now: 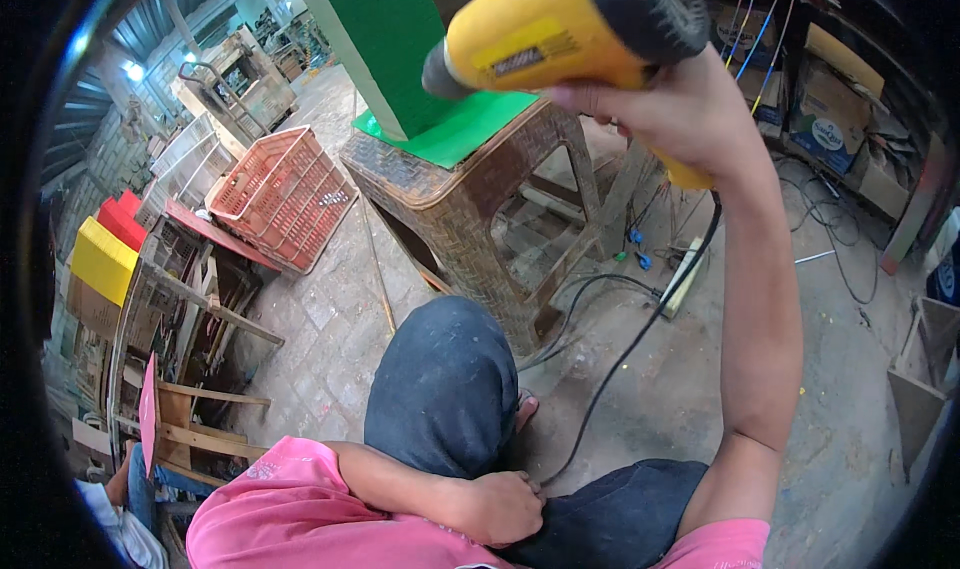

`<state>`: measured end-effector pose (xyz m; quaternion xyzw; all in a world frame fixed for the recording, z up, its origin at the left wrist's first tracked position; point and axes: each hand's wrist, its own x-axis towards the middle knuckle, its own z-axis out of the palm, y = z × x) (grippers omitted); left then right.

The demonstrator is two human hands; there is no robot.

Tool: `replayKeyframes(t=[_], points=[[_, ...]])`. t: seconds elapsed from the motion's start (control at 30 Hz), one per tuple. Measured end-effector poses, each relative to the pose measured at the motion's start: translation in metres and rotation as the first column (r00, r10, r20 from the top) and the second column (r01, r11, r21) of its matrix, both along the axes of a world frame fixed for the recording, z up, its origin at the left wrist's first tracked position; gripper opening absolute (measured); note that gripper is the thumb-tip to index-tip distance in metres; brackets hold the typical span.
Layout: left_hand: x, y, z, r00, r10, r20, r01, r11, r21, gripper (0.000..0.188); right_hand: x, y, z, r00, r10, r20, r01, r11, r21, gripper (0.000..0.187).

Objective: The person uses a yellow heat gun to apply heat to a green foam block resting on a wicker stool. The person moves the heat gun along the edges and surfaces of the foam block while sitting on the floor. Another person is visible in the background moving around the workshop.

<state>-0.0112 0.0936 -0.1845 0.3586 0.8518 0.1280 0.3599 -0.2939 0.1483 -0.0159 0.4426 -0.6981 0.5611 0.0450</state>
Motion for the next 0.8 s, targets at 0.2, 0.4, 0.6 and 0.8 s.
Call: replayKeyframes(t=[0.2, 0.4, 0.6, 0.8], points=[[-0.003, 0.001, 0.005, 1.0, -0.006, 0.026, 0.007, 0.999, -0.033, 0.02, -0.014, 0.009, 0.004, 0.973, -0.138, -0.185, 0.122, 0.988, -0.093, 0.031], [-0.007, 0.003, 0.007, 0.998, -0.017, 0.069, 0.021, 0.998, -0.059, 0.02, -0.008, 0.002, -0.01, 1.0, -0.015, 0.008, 0.015, 1.0, -0.007, 0.035], [-0.002, 0.002, 0.003, 1.0, 0.003, 0.024, -0.002, 0.999, -0.041, 0.02, -0.008, -0.002, -0.006, 0.995, -0.007, 0.097, 0.002, 0.999, 0.045, 0.032], [-0.002, 0.001, 0.002, 0.999, -0.004, 0.035, 0.006, 0.998, -0.06, 0.021, -0.019, -0.008, -0.017, 0.998, -0.053, -0.021, 0.052, 0.998, -0.03, 0.031]])
